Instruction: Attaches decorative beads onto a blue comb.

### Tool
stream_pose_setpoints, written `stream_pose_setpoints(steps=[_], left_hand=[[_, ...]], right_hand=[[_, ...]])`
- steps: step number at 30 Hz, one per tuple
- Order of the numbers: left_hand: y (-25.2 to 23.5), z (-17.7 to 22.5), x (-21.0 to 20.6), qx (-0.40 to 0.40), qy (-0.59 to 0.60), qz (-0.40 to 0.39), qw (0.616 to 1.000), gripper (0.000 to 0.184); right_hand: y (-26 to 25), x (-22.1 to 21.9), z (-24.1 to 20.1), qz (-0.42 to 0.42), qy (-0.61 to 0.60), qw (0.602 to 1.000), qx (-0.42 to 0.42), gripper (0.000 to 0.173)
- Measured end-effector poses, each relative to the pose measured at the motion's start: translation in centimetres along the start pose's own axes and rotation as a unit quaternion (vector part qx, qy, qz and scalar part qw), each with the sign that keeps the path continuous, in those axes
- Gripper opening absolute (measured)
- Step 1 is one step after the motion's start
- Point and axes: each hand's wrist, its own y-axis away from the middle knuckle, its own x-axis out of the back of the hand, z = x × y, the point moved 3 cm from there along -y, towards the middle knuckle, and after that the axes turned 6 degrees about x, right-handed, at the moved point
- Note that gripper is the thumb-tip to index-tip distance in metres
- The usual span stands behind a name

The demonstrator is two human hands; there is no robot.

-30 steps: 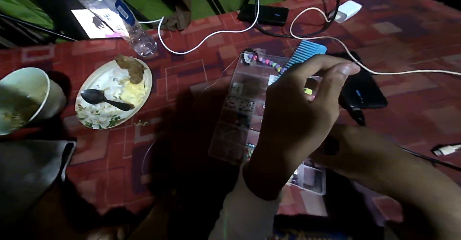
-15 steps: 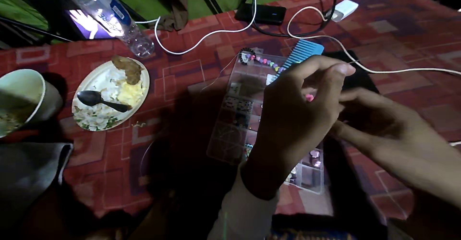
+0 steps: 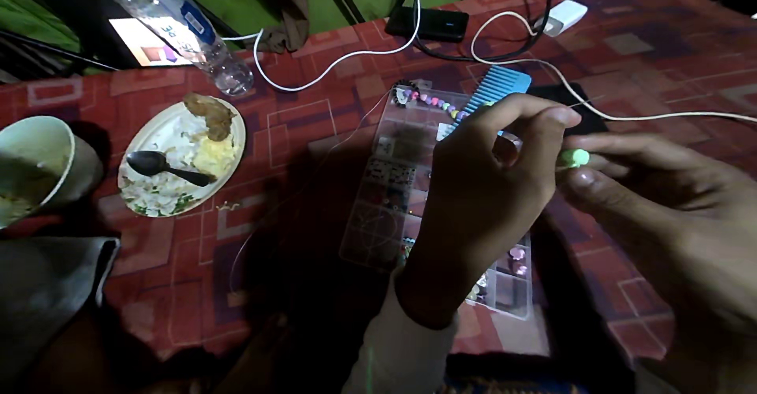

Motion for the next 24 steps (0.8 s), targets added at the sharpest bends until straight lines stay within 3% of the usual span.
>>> stream_pose_setpoints(steps=[5, 13, 24], left_hand=[[0.05, -0.11, 0.08, -0.014, -0.037, 0.004, 0.999, 0.017], [0.31, -0.26, -0.38, 0.014, -0.100, -0.019, 0.995, 0.014], [0.68, 0.18, -0.55, -0.020, -0.127, -0.039, 0.991, 0.013]], right_hand=[[-0.11, -0.04, -0.28, 0.031, -0.025, 0.999, -0.015, 0.018], [-0.28, 0.05, -0.54, 0.091, -0.107, 0.988, -0.067, 0.028], [-0.30, -0.09, -0.50, 0.101, -0.124, 0.986, -0.046, 0.022]])
